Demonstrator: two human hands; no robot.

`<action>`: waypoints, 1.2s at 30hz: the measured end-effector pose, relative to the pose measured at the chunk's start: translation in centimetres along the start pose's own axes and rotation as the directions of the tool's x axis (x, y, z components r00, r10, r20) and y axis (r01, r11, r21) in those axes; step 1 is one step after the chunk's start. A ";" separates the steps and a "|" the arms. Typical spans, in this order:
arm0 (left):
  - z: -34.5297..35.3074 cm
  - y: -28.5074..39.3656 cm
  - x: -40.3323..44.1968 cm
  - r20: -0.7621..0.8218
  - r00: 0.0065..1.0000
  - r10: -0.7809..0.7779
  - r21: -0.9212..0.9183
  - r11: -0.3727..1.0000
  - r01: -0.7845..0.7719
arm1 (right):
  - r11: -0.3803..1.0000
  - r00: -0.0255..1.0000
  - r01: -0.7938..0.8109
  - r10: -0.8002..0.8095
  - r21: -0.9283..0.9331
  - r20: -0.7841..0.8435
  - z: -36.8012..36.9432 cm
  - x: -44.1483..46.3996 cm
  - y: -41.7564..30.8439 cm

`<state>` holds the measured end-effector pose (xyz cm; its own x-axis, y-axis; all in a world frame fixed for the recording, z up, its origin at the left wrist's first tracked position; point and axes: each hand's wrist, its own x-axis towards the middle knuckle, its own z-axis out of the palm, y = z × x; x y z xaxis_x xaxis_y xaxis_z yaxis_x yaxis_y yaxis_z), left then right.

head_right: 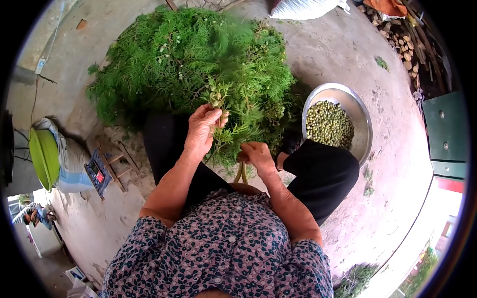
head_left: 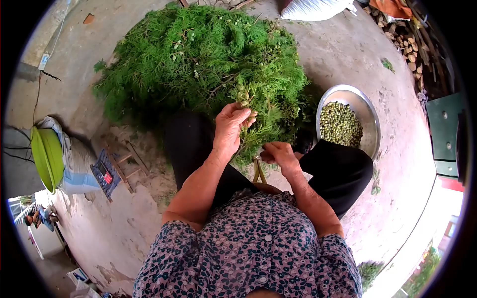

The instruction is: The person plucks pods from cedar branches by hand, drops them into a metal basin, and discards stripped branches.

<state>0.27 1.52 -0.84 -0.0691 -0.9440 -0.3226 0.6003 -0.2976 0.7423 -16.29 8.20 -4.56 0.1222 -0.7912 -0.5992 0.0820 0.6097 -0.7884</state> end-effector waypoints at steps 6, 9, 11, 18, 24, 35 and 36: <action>0.5 -0.4 -0.2 0.010 0.997 -0.076 0.053 0.996 0.076 | 0.899 0.874 0.436 -0.434 -0.040 -0.217 0.1 0.0 -2.9; 1.0 -0.5 -0.6 -0.042 0.997 -0.068 0.087 0.994 0.072 | 0.729 0.706 0.684 -0.675 -0.043 -0.211 1.7 0.1 -4.5; 0.5 -1.2 -0.5 0.025 1.000 -0.003 0.215 0.977 -0.003 | 0.673 0.638 0.667 -0.738 -0.320 -0.220 2.6 0.0 -5.7; 1.4 -2.2 -1.1 0.021 0.997 0.076 0.244 0.967 -0.079 | 0.706 0.676 0.497 -0.679 -0.505 -0.285 3.8 1.0 -6.1; 1.0 -1.6 -0.7 0.009 0.998 -0.057 0.161 0.985 0.055 | 0.883 0.887 0.458 -0.445 0.104 -0.122 2.8 0.6 -6.4; 2.0 -0.6 -0.8 -0.095 0.983 -0.155 0.227 0.958 0.173 | 0.817 0.784 0.542 -0.576 -0.198 -0.230 2.7 0.8 -5.3; 2.2 -0.4 -0.9 -0.094 0.983 -0.155 0.228 0.958 0.173 | 0.856 0.831 0.506 -0.517 -0.110 -0.206 2.6 0.8 -5.2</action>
<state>-1.66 2.17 0.38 -0.0859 -0.8687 -0.4878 0.3814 -0.4810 0.7894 -14.07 4.55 -0.57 -0.1447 -0.9824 -0.1184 0.0231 0.1163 -0.9929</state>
